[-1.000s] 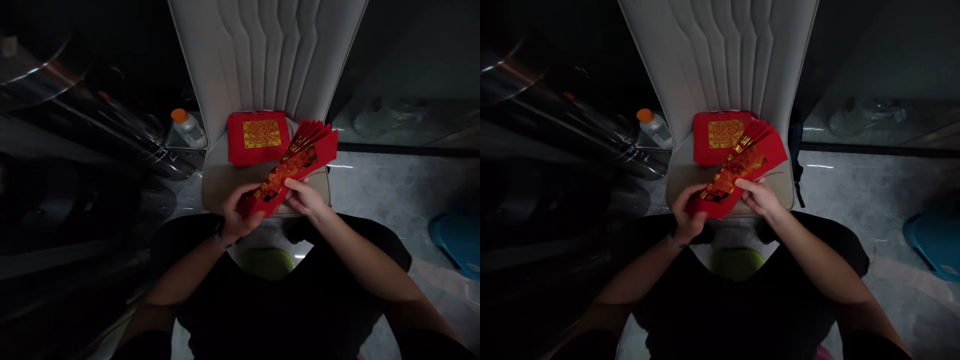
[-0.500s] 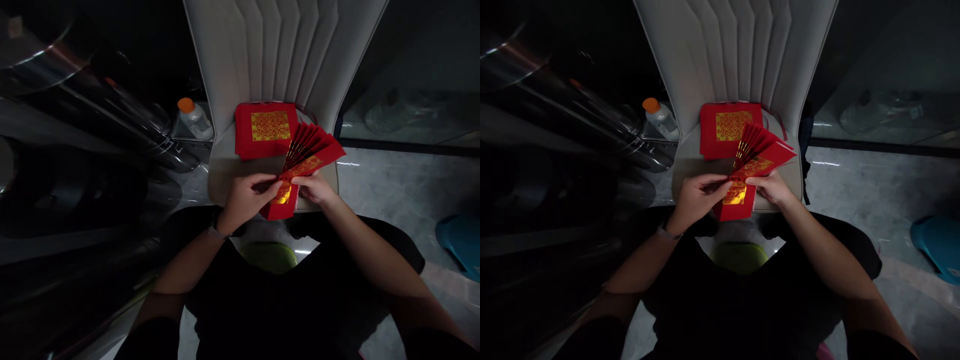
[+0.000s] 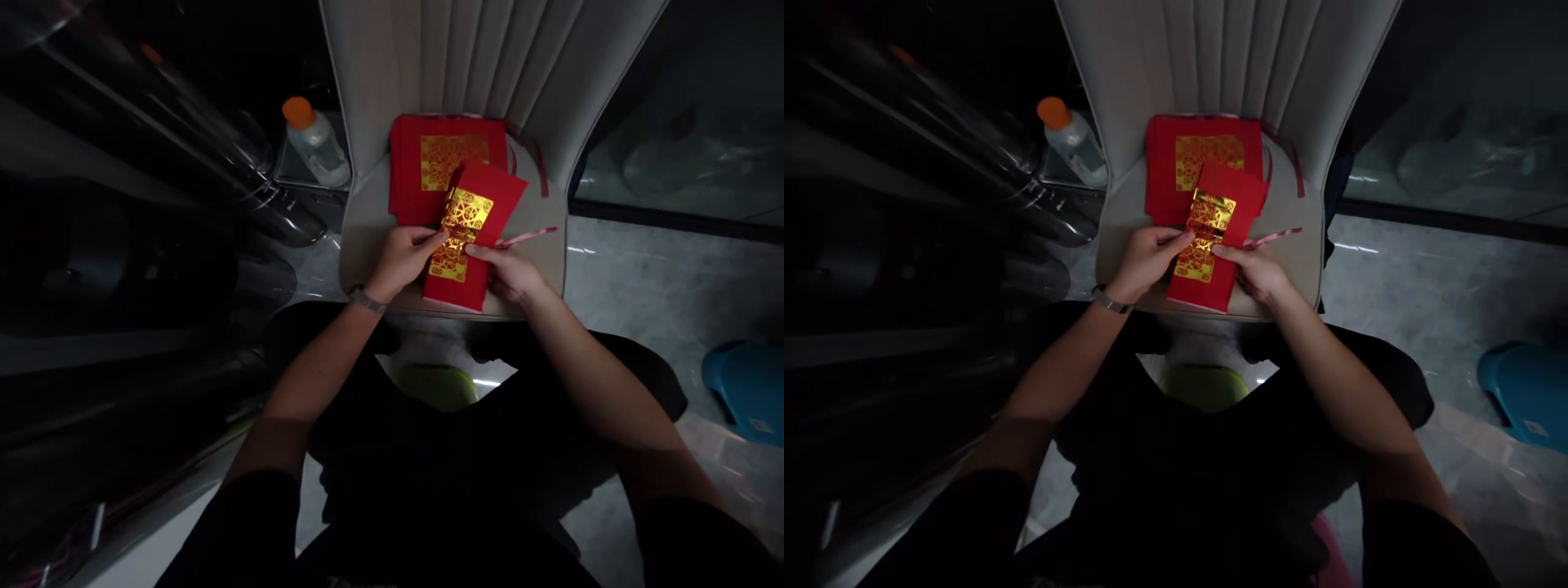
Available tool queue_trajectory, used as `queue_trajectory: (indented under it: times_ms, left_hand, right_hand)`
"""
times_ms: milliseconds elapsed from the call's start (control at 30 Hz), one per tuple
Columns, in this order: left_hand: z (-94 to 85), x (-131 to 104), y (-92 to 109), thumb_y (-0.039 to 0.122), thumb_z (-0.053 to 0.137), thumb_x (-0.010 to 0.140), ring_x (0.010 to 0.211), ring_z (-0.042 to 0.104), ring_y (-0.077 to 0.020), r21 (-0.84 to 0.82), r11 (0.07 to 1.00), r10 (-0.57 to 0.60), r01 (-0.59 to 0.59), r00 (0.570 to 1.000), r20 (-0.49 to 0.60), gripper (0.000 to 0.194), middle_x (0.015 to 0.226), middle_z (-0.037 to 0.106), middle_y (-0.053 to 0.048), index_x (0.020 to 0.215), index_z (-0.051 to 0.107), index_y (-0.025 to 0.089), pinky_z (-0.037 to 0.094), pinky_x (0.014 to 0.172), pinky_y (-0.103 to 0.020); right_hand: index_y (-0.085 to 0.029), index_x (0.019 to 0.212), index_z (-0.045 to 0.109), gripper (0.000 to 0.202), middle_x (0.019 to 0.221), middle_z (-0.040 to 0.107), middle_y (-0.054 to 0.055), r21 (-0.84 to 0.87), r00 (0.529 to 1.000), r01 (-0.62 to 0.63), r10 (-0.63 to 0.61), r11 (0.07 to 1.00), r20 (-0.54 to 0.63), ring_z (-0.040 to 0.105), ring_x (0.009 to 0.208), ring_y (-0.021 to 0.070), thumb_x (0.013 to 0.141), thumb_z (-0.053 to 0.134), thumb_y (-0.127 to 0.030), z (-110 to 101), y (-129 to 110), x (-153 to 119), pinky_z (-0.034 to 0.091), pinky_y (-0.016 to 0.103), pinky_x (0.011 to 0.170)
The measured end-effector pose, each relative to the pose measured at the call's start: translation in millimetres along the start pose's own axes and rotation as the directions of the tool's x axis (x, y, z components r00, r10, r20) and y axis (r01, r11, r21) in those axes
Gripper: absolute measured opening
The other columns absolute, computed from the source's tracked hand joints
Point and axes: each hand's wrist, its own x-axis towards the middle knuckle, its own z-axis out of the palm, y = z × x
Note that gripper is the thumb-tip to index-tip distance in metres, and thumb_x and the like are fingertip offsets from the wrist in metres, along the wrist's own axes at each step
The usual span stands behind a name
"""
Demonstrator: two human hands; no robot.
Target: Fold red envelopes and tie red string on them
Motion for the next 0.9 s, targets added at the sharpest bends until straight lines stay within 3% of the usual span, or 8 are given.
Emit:
queue_trajectory:
  times_ms: [133,300,400,500,700,800,900]
  left_hand:
    - [3.0,8,-25,0.058,0.079,0.092,0.089,0.075,-0.0200,-0.048,0.998,-0.033,0.033,0.999,0.004,0.044,0.099,0.085,-0.008,0.096,0.085,0.015,0.055,0.077,-0.028]
    - [5.1,4,-37,0.064,0.081,0.087,0.091,0.075,-0.0206,-0.137,0.987,-0.082,0.083,0.997,0.014,0.051,0.102,0.085,-0.008,0.099,0.085,0.015,0.056,0.079,-0.029]
    - [6.3,-1,-38,0.063,0.082,0.087,0.093,0.075,-0.0207,-0.168,0.976,-0.138,0.136,0.990,0.004,0.050,0.104,0.085,-0.008,0.100,0.084,0.015,0.057,0.081,-0.029]
    - [6.5,-7,-35,0.060,0.089,0.081,0.091,0.076,-0.0210,-0.221,0.945,-0.226,0.243,0.969,0.097,0.053,0.105,0.085,-0.009,0.105,0.083,0.014,0.059,0.082,-0.031]
    - [0.5,-3,-27,0.048,0.100,0.070,0.081,0.076,-0.0180,-0.338,0.863,-0.313,0.374,0.923,0.223,0.053,0.099,0.085,-0.007,0.105,0.083,0.013,0.061,0.080,-0.031]
    - [-5.3,4,-23,0.043,0.100,0.071,0.073,0.074,-0.0162,-0.269,0.852,-0.378,0.449,0.883,0.276,0.045,0.092,0.084,-0.007,0.099,0.083,0.013,0.058,0.072,-0.029]
    - [-13.7,9,-20,0.039,0.096,0.078,0.072,0.073,-0.0164,-0.117,0.893,-0.384,0.434,0.871,0.305,0.034,0.090,0.083,-0.009,0.094,0.082,0.012,0.057,0.069,-0.028]
  right_hand:
    - [-0.019,0.111,0.082,0.052,0.117,0.087,0.009,-0.035,0.992,-0.128,0.129,0.991,0.013,0.082,0.111,0.0299,0.067,0.104,-0.038,-10,4,5,0.070,0.044,0.101]
    - [-0.021,0.110,0.083,0.051,0.117,0.087,0.007,-0.077,0.998,-0.061,0.062,0.995,0.010,0.083,0.109,0.0290,0.067,0.104,-0.039,-14,7,5,0.069,0.045,0.100]
    - [-0.020,0.102,0.085,0.046,0.111,0.088,0.007,-0.091,0.999,0.028,-0.030,0.995,-0.017,0.083,0.103,0.0291,0.065,0.104,-0.039,-11,12,4,0.068,0.047,0.102]
    - [-0.020,0.098,0.086,0.041,0.107,0.088,0.008,-0.110,0.997,0.062,-0.067,0.992,-0.049,0.084,0.095,0.0267,0.067,0.103,-0.041,-7,16,3,0.069,0.045,0.099]
    - [-0.019,0.098,0.085,0.049,0.098,0.088,0.008,-0.076,0.998,-0.054,0.055,0.996,0.009,0.082,0.078,0.0198,0.065,0.105,-0.050,-9,2,-4,0.071,0.030,0.073]
    - [-0.018,0.089,0.082,0.052,0.084,0.086,0.007,-0.072,0.994,-0.108,0.109,0.992,0.013,0.079,0.068,0.0168,0.058,0.108,-0.051,-19,-5,-9,0.070,0.027,0.068]
    - [-0.017,0.086,0.080,0.051,0.079,0.084,0.006,-0.110,0.993,-0.122,0.121,0.986,-0.016,0.079,0.067,0.0169,0.054,0.111,-0.044,-29,-3,-14,0.070,0.027,0.066]
